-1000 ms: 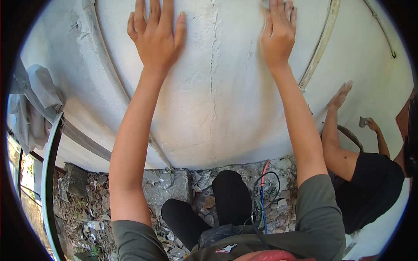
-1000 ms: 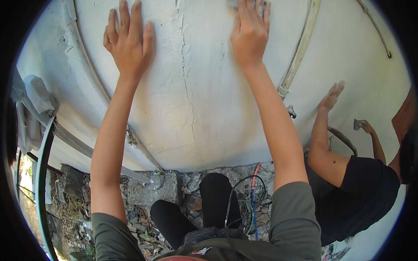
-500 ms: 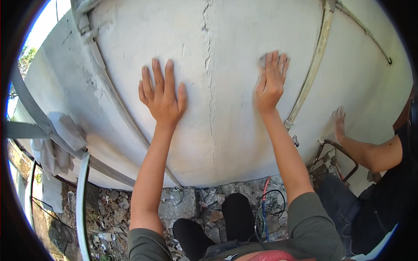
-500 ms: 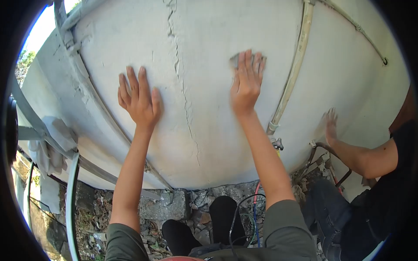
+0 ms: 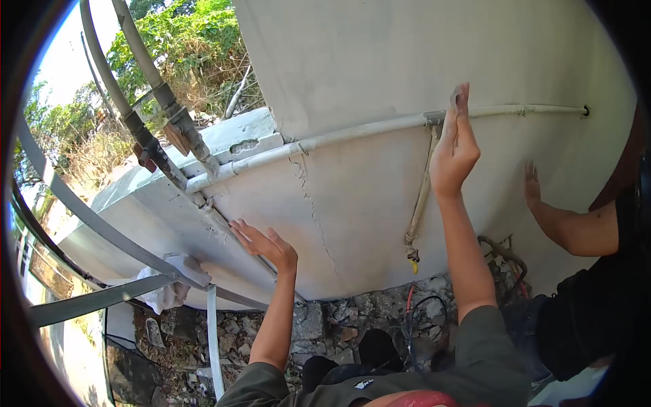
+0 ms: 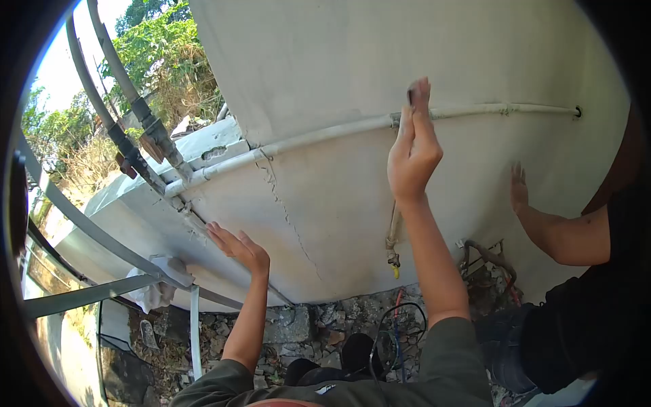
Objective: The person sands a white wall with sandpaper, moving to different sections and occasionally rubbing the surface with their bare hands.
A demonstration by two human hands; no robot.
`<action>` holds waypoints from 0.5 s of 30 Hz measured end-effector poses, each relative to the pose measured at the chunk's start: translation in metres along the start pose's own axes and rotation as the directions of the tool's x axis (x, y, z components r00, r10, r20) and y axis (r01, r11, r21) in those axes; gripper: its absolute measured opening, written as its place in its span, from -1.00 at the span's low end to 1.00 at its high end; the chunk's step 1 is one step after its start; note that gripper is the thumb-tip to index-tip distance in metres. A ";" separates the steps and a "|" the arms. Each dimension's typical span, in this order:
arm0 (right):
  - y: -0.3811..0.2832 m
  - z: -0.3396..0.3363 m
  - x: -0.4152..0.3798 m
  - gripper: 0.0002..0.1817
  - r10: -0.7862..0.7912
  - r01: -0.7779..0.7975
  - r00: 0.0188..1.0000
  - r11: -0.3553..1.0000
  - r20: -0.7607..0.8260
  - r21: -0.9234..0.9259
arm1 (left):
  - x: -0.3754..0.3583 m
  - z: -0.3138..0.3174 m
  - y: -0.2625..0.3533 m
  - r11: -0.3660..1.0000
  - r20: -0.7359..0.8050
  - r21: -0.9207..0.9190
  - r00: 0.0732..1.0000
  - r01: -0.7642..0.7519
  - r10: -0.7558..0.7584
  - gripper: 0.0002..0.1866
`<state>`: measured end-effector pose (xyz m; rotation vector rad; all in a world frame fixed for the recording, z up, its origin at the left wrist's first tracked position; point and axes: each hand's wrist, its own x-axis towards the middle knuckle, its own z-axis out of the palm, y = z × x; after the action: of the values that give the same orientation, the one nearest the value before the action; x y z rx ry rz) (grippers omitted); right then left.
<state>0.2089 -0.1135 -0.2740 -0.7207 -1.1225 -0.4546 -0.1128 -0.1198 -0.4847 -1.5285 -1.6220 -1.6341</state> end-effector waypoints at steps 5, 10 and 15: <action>0.031 0.057 0.193 -0.60 -0.082 0.073 0.995 0.986 -0.057 -0.152 | 0.121 -0.025 0.096 0.941 -0.119 -0.229 0.967 -0.248 0.226 -0.35; 0.032 0.123 0.199 -0.56 -0.142 0.131 0.990 0.937 -0.009 -0.323 | 0.265 -0.005 0.159 0.914 -0.247 -0.315 0.952 -0.255 0.180 -0.42; 0.008 0.134 0.140 -0.55 -0.344 0.403 0.908 0.874 0.238 -0.273 | 0.317 0.016 0.184 0.858 -0.040 -0.509 0.998 -0.070 0.058 -0.39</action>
<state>0.1807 -0.0084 -0.1132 -0.8375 -1.3893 -0.9324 -0.0587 -0.0252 -0.1347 -1.7684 -1.1532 -2.1513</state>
